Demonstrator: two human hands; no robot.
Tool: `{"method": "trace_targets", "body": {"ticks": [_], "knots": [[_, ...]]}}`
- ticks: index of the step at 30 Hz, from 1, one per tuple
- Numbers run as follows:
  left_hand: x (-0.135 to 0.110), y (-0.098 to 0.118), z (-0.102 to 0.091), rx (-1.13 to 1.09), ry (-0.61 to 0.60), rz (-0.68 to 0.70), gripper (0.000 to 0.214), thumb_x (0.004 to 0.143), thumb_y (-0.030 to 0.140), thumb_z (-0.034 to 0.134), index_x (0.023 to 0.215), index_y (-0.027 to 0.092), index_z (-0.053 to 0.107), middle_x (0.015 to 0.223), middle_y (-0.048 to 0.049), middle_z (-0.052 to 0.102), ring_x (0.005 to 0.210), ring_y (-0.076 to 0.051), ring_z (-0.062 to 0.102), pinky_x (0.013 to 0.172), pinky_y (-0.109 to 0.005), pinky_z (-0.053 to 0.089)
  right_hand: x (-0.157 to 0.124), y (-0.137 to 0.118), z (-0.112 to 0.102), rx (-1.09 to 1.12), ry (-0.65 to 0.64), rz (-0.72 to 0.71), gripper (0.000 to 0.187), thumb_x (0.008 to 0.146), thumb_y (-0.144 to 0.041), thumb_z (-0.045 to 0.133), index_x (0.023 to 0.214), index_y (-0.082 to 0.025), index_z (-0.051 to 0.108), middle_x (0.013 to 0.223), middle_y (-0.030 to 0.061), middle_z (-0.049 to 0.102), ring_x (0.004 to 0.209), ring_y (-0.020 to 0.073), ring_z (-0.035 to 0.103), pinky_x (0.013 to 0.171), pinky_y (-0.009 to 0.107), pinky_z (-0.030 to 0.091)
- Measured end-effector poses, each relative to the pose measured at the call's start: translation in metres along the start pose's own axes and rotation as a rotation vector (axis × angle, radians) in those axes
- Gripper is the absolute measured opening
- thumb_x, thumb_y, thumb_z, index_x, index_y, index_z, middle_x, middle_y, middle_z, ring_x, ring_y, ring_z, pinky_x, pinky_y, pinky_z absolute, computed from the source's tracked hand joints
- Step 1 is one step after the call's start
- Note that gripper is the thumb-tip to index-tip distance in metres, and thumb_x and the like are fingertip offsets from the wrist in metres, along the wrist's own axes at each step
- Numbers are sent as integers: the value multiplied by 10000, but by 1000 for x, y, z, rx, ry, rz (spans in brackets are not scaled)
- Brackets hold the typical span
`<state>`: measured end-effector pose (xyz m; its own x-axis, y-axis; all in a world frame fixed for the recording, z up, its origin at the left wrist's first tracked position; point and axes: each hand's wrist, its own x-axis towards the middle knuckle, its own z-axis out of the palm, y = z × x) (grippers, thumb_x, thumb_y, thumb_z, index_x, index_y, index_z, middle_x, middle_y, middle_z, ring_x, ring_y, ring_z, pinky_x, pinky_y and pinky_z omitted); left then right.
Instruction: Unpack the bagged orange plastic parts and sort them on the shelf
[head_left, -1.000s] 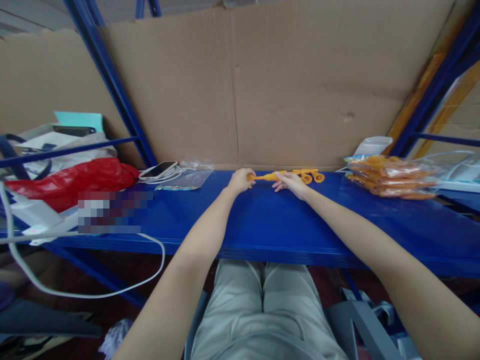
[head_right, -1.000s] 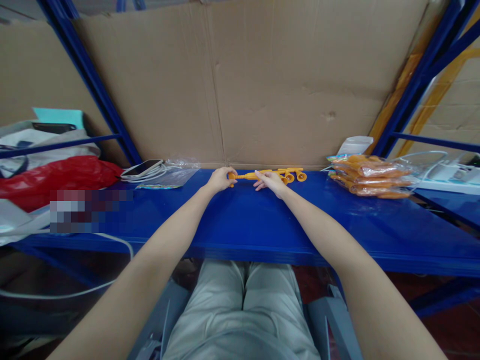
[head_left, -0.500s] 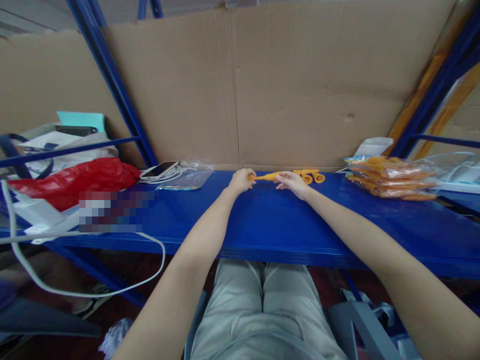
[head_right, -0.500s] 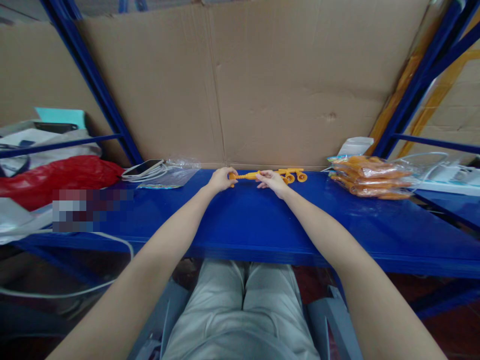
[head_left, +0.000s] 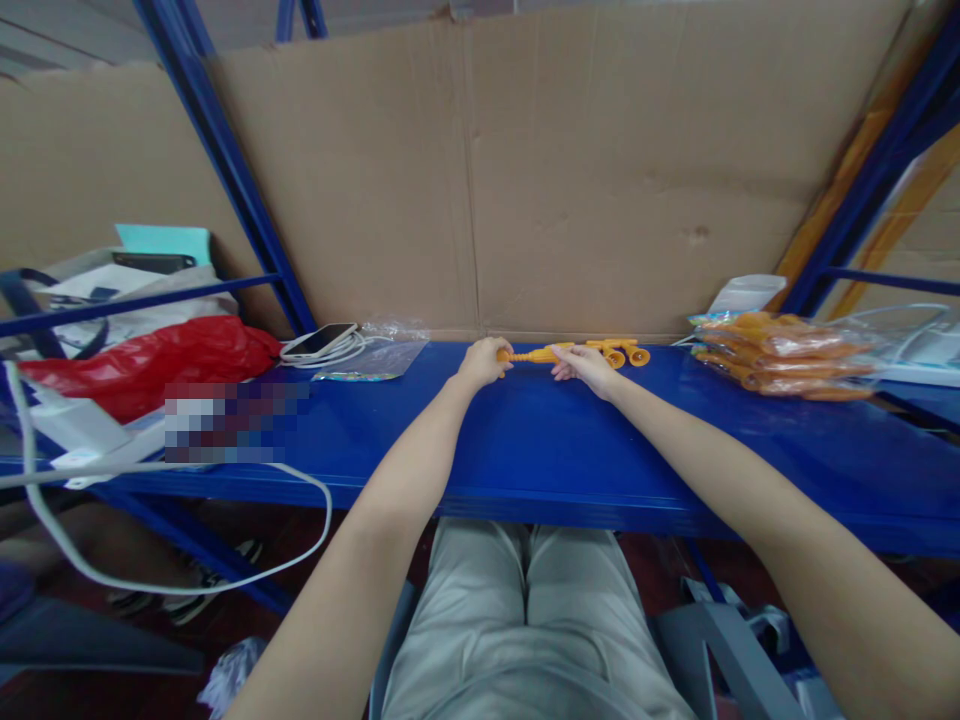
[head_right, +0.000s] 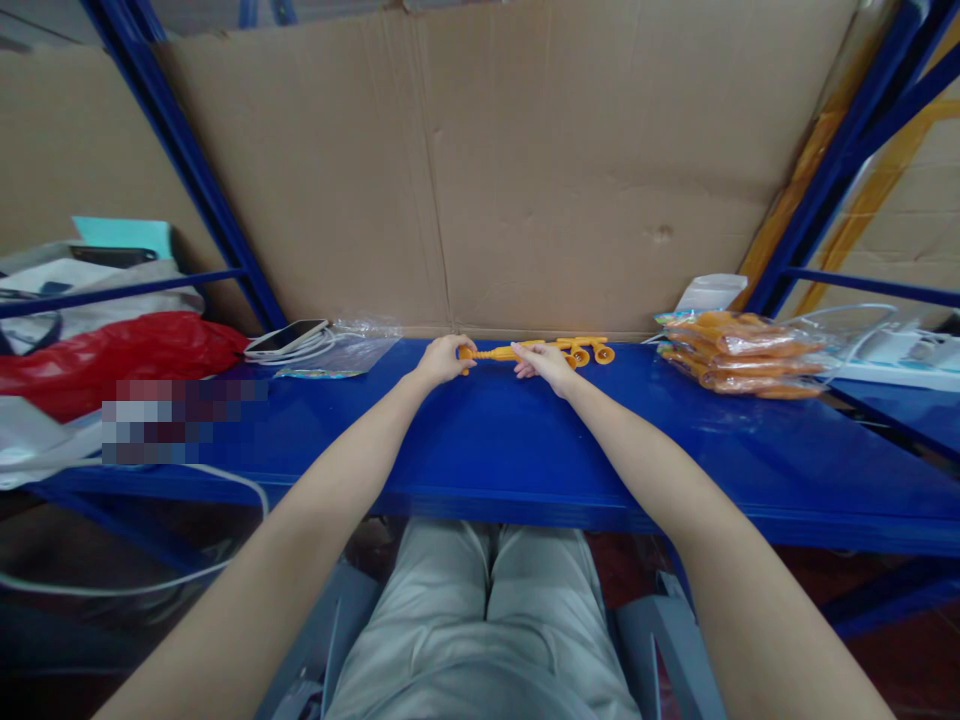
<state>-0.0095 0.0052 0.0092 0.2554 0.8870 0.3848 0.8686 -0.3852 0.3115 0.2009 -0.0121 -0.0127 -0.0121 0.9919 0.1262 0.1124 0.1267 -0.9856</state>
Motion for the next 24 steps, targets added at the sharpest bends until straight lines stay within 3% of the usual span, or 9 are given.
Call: {"method": "trace_targets", "body": {"ticks": [4,11,24], "knots": [[1,-3,3,-3,13,28,259,793,130,745,1044,193,741,1076,-73,739,1028,-207,675,926,-319,507,-3,-4,1,-31,5,-3,352,949,-324,624,637,-162,599,562,22,646,482,80,582,527,189,466],[4,-5,7,-14,19,70,263,785,122,749,1043,177,744,1052,-82,735,999,-202,675,905,-313,512,-6,-8,-1,-155,44,-15,465,945,-377,617,537,-161,566,463,-4,548,398,53,441,426,195,305],[4,-6,8,-21,32,74,250,791,118,737,1033,178,735,1029,-75,728,983,-199,672,908,-317,514,-1,-2,-3,-203,42,-23,552,938,-499,589,506,-159,544,468,11,537,400,55,429,421,200,303]]}}
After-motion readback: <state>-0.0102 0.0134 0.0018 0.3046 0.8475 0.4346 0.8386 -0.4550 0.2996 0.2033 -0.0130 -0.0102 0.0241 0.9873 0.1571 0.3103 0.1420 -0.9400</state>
